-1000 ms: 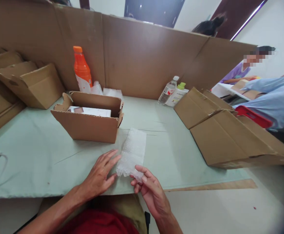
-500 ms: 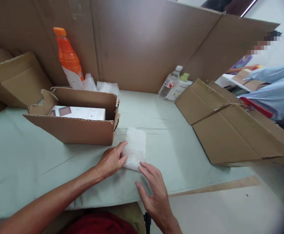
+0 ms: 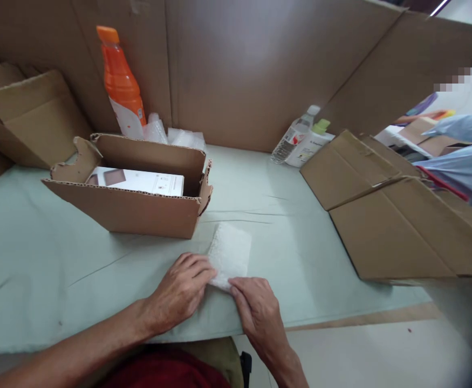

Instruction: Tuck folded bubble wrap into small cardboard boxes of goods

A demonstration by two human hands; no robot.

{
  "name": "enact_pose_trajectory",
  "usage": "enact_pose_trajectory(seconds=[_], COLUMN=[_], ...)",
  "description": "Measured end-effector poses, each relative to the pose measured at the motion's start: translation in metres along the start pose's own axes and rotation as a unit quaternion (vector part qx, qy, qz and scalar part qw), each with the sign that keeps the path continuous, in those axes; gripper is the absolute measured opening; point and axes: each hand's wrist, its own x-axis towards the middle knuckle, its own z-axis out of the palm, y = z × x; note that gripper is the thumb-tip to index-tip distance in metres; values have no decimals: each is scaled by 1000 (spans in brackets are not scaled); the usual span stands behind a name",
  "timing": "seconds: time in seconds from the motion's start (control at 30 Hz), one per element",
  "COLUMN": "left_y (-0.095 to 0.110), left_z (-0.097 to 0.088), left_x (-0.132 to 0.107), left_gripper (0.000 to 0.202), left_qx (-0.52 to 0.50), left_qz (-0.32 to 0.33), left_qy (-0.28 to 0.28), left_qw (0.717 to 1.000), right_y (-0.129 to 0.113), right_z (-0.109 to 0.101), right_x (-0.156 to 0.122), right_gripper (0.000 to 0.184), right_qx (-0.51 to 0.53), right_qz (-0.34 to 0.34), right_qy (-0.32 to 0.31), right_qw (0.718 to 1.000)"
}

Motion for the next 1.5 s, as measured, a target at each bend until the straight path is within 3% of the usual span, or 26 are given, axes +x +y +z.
enact_pose_trajectory(seconds=[0.1, 0.27, 0.33, 0.43, 0.53, 0.63, 0.7, 0.77, 0.93, 1.03, 1.1, 1.2, 1.3, 1.4, 1.5], left_y=[7, 6, 4, 2, 6, 11, 13, 13, 6, 3, 3, 9, 21, 31, 38], left_z=[-6, -5, -2, 0, -6, -14, -18, -18, -12, -12, -16, -21, -21, -15, -14], left_x=[-4, 0, 5, 7, -1, -14, -21, -25, -16, -13, -17, -32, -48, -53, -49], left_gripper=[33, 38, 38, 36, 37, 39, 39, 38, 31, 32, 35, 47, 68, 82, 80], left_qx=[-77, -94, -74, -14, 26, -9, -52, -80, -21, 32, 12, -107, -260, -389, -444], left_qz=[-70, -155, -165, -147, -77, -9, -11, -44, -112, -151, -196, -302, -396, -413, -409], left_qy=[-24, -29, -35, -7, 21, -16, -43, -48, -43, -32, 0, 41, 71, 92, 88], left_qw=[994, 983, 983, 989, 996, 1000, 998, 995, 993, 987, 980, 946, 878, 819, 792], right_y=[-9, -16, -16, -13, -9, -11, -15, -18, -21, -19, -18, -17, -25, -37, -40], right_z=[-8, -14, -10, 1, 9, 7, 2, -3, -2, 7, 14, 21, 21, 19, 16], right_x=[-6, -21, -24, -22, -16, -12, -14, -18, -28, -24, -16, -4, 1, -2, -10], right_gripper=[22, 38, 38, 32, 28, 25, 23, 25, 29, 29, 27, 23, 22, 19, 17], right_qx=[56, 6, -17, -68, -79, -3, 58, 82, -43, -87, -84, -35, 53, 154, 217], right_qz=[19, 16, -7, -30, -30, -21, -13, -5, -24, -48, -44, -10, 51, 94, 112], right_qy=[-16, 97, 70, 5, 15, 6, -34, -56, 10, -23, -25, 20, 35, -25, -80], right_qw=[998, 995, 997, 997, 996, 1000, 998, 995, 999, 995, 995, 999, 997, 983, 966])
